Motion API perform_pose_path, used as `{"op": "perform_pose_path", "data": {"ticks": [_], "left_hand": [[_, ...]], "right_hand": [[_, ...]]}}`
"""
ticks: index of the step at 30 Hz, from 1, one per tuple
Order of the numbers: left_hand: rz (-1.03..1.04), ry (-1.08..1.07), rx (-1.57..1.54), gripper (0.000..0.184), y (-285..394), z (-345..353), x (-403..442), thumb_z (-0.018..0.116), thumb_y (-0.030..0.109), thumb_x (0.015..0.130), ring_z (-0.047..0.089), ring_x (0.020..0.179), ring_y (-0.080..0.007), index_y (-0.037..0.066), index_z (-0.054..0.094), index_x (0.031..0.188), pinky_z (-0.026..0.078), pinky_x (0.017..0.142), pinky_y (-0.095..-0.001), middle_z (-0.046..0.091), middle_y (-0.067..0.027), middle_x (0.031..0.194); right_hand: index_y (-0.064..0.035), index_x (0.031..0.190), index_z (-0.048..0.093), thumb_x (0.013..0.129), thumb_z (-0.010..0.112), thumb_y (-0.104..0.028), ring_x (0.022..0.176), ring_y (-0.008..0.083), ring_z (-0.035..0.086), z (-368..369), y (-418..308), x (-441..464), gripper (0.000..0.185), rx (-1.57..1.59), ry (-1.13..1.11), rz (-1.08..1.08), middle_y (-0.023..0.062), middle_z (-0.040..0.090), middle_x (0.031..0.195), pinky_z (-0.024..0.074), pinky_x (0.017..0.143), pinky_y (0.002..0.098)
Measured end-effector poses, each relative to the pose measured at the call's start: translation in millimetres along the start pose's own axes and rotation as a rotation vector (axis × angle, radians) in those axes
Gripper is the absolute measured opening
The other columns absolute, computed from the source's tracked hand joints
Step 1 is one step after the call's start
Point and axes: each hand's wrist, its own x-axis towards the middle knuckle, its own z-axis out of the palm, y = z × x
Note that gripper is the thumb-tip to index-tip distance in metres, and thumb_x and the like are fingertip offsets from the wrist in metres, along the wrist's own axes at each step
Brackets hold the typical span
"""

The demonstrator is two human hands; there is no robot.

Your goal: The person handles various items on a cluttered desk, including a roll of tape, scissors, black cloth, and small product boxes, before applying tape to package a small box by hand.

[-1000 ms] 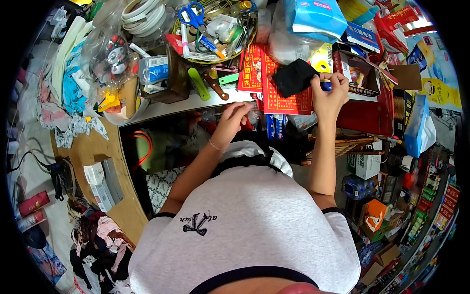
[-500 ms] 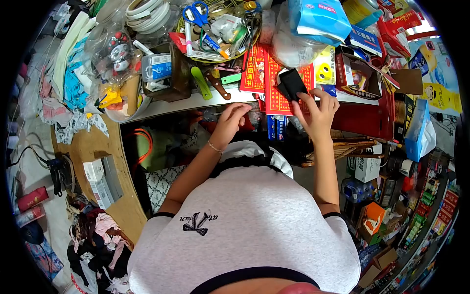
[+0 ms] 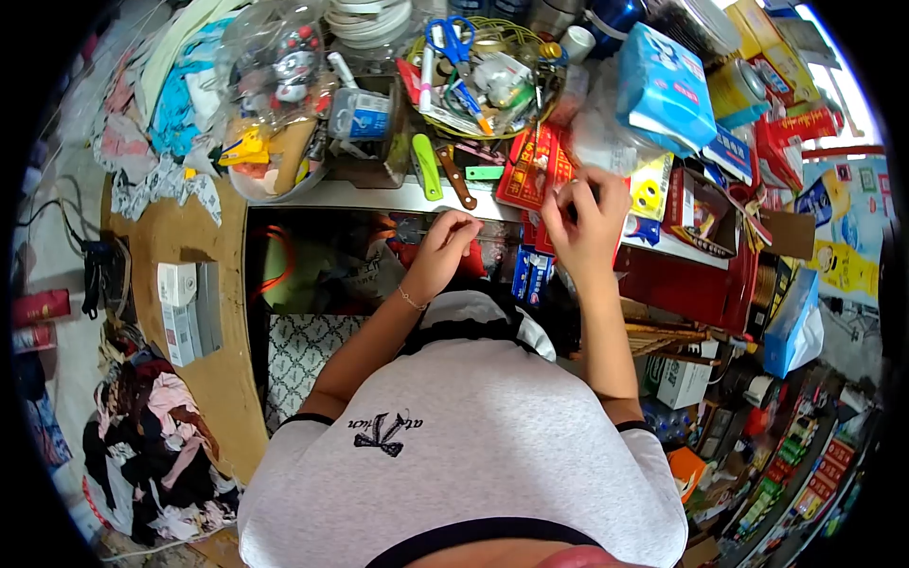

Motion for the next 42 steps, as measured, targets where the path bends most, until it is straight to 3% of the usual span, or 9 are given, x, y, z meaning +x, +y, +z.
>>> {"op": "perform_pose_path", "data": {"ticks": [6, 8, 11, 17, 25, 32, 34, 36, 42], "left_hand": [[0.035, 0.067, -0.014, 0.011, 6, -17, -14, 0.053, 0.013, 0.095, 0.045, 0.066, -0.0044, 0.002, 0.055, 0.094, 0.038, 0.062, -0.0195, 0.049, 0.0018, 0.076], [0.167, 0.059, 0.016, 0.011, -4, -25, -15, 0.051, 0.021, 0.096, 0.038, 0.062, -0.0009, 0.011, 0.056, 0.097, 0.025, 0.050, -0.0164, 0.046, 0.0051, 0.072], [0.142, 0.080, -0.031, 0.011, 0, -35, -18, 0.053, 0.017, 0.095, 0.041, 0.064, -0.0025, 0.007, 0.055, 0.097, 0.031, 0.055, -0.0176, 0.048, 0.0035, 0.076], [0.093, 0.146, -0.080, 0.010, 2, -56, -22, 0.053, 0.012, 0.094, 0.045, 0.067, -0.0045, 0.003, 0.054, 0.096, 0.037, 0.060, -0.0193, 0.050, 0.0016, 0.080], [0.073, 0.199, -0.076, 0.008, 12, -69, -26, 0.053, 0.011, 0.094, 0.045, 0.069, -0.0054, 0.003, 0.054, 0.096, 0.038, 0.062, -0.0197, 0.051, 0.0015, 0.081], [0.091, 0.117, -0.061, 0.009, 14, -62, -28, 0.051, 0.011, 0.095, 0.044, 0.068, -0.0051, 0.003, 0.055, 0.096, 0.036, 0.060, -0.0193, 0.049, 0.0012, 0.078], [0.106, 0.100, -0.051, 0.010, 17, -59, -29, 0.050, 0.012, 0.096, 0.043, 0.067, -0.0047, 0.003, 0.055, 0.096, 0.035, 0.058, -0.0190, 0.049, 0.0011, 0.077], [0.125, -0.010, -0.131, 0.016, 18, -59, -30, 0.046, 0.020, 0.097, 0.041, 0.065, -0.0021, 0.007, 0.056, 0.100, 0.026, 0.052, -0.0158, 0.045, 0.0042, 0.074], [0.075, -0.188, -0.255, 0.036, 54, -39, -47, 0.038, 0.033, 0.099, 0.038, 0.063, -0.0042, 0.004, 0.055, 0.110, 0.027, 0.051, -0.0184, 0.048, 0.0002, 0.073]], "right_hand": [[-0.0128, 0.083, 0.061, 0.075, 0.070, -0.022, 0.094, 0.0256, 0.054, 43, -11, 112, 0.015, -0.087, -0.224, -0.263, 0.0047, 0.057, 0.092, 0.0382, 0.084, 0.0403], [-0.0138, 0.077, 0.065, 0.075, 0.069, -0.026, 0.091, 0.0243, 0.055, 76, -6, 144, 0.013, -0.183, -0.215, -0.293, 0.0038, 0.059, 0.087, 0.0404, 0.082, 0.0407], [-0.0147, 0.079, 0.070, 0.077, 0.067, -0.037, 0.089, 0.0245, 0.060, 116, 9, 182, 0.023, -0.361, -0.248, -0.332, 0.0034, 0.063, 0.086, 0.0433, 0.080, 0.0414], [-0.0072, 0.093, 0.072, 0.070, 0.068, -0.059, 0.096, 0.0302, 0.065, 161, 14, 212, 0.057, -0.384, -0.712, 0.211, 0.0132, 0.069, 0.100, 0.0437, 0.085, 0.0447], [-0.0210, 0.095, 0.074, 0.073, 0.060, -0.060, 0.095, 0.0279, 0.066, 145, 14, 219, 0.047, -0.216, -0.543, 0.244, 0.0113, 0.070, 0.098, 0.0470, 0.086, 0.0408], [-0.0099, 0.099, 0.071, 0.079, 0.069, -0.015, 0.080, 0.0158, 0.052, 51, -21, 191, 0.021, 0.297, 0.072, -0.174, 0.0041, 0.057, 0.087, 0.0438, 0.070, 0.0269], [-0.0219, 0.096, 0.074, 0.073, 0.074, -0.023, 0.069, 0.0236, 0.058, 34, -20, 169, 0.023, 0.247, 0.246, -0.368, 0.0033, 0.060, 0.074, 0.0437, 0.066, 0.0354], [-0.0207, 0.096, 0.073, 0.067, 0.075, -0.009, 0.064, 0.0157, 0.046, 10, -35, 135, 0.031, 0.066, 0.213, -0.622, -0.0011, 0.048, 0.074, 0.0358, 0.057, 0.0322], [-0.0162, 0.091, 0.076, 0.052, 0.080, -0.014, 0.066, 0.0119, 0.040, 2, -49, 54, 0.039, 0.108, 0.209, -0.981, -0.0047, 0.037, 0.074, 0.0280, 0.055, 0.0267]]}}
